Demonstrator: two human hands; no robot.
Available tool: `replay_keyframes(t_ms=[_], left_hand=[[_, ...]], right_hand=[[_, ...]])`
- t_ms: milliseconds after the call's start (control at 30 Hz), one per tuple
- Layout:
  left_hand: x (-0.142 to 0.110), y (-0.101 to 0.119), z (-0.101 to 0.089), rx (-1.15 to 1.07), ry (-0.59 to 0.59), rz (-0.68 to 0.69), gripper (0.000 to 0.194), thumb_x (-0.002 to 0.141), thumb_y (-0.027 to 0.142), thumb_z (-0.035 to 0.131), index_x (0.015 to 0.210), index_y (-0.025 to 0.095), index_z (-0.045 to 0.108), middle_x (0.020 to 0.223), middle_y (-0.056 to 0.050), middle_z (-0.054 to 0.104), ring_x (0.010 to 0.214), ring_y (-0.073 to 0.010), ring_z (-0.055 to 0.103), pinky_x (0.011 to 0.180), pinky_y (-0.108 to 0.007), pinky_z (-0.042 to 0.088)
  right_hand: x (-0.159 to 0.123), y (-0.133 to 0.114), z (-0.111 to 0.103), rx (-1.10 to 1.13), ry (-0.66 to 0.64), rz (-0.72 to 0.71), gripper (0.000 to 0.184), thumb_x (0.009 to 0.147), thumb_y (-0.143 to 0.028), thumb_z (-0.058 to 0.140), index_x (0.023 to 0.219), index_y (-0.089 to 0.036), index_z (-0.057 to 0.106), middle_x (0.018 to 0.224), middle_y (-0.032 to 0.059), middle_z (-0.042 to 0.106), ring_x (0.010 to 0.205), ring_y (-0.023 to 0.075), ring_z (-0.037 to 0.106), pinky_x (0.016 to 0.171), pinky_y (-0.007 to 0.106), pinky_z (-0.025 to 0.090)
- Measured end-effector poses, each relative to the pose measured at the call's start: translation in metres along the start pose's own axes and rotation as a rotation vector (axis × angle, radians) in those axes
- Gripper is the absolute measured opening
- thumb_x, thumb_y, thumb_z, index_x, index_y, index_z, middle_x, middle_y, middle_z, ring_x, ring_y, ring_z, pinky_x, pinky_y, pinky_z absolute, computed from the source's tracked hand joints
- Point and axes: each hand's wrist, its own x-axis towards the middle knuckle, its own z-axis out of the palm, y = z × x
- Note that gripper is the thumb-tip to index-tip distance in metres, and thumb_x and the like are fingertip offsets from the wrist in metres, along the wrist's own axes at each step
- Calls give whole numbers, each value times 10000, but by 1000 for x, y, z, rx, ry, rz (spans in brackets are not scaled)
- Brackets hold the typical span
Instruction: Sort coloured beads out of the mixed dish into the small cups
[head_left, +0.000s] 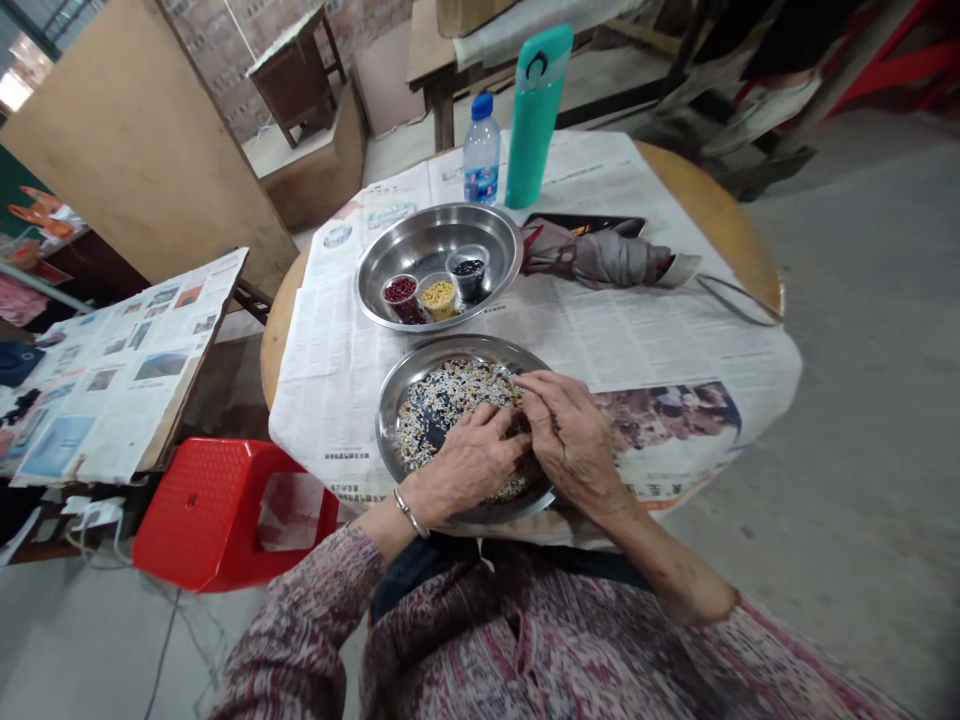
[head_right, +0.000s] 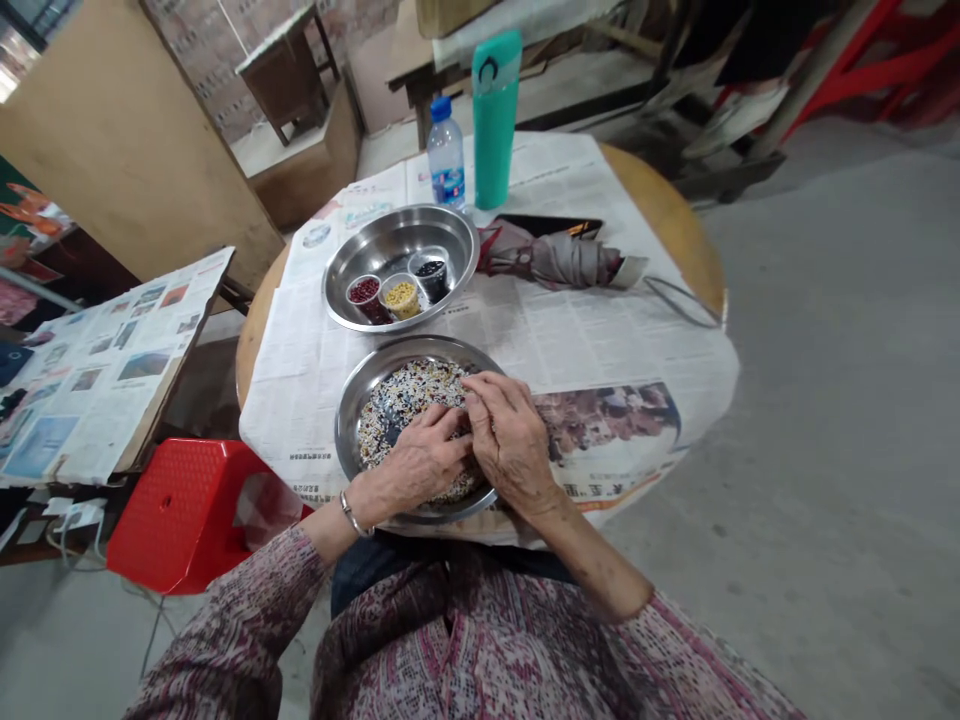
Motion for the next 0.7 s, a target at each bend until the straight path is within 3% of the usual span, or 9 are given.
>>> replay_keyframes(t_ms=[100,200,333,467,567,700], left_hand=[[11,-12,-1,156,51,-1,263,1035,232,453,1233,209,626,1301,-111,581,1237,-271,509,1031,-431,476],[10,-26,-5,218,90,-135,272,1036,193,441,1246,207,613,1275,-88,597,1170,-251,542,961,-394,512],[-18,-33,-12,112,132,-313,243,999,88,460,1118,190,645,1184,-79,611,1095,-226,581,891,-340,554],[-58,-25,-15,-99,155,-245,179,1023,157,486,1111,222,628,1053,-40,628,958,-171,629,836,-309,581],[-79,-19,-11,-168,280,-197,178,1043,188,467,1113,204,630,1001,-43,650,928,-169,637,841,-323,577],[-94,-21,4,-145,545,-185,143,1020,178,519,1065,202,653,939,-47,693,899,-186,640,852,-369,555]], right_hand=[[0,1,1,-15,-6,-1,294,1024,-298,463,1170,-206,700,1140,126,717,1092,267,654,993,476,527],[1,0,1,-22,-16,-20,279,1020,-295,477,1163,-198,696,1134,125,721,1088,265,656,980,468,534],[2,-1,0,-33,-34,-51,254,1009,-281,501,1162,-195,685,1120,115,731,1069,260,667,964,462,541],[2,-1,-1,-48,-69,-65,242,998,-264,513,1152,-185,683,1111,115,738,1055,258,675,953,452,545],[1,1,0,-67,-98,-79,227,987,-266,532,1129,-186,690,1081,110,747,1028,260,682,936,447,551],[0,3,0,-104,-151,-115,200,975,-263,549,1068,-177,703,1029,117,755,992,271,688,909,448,558]])
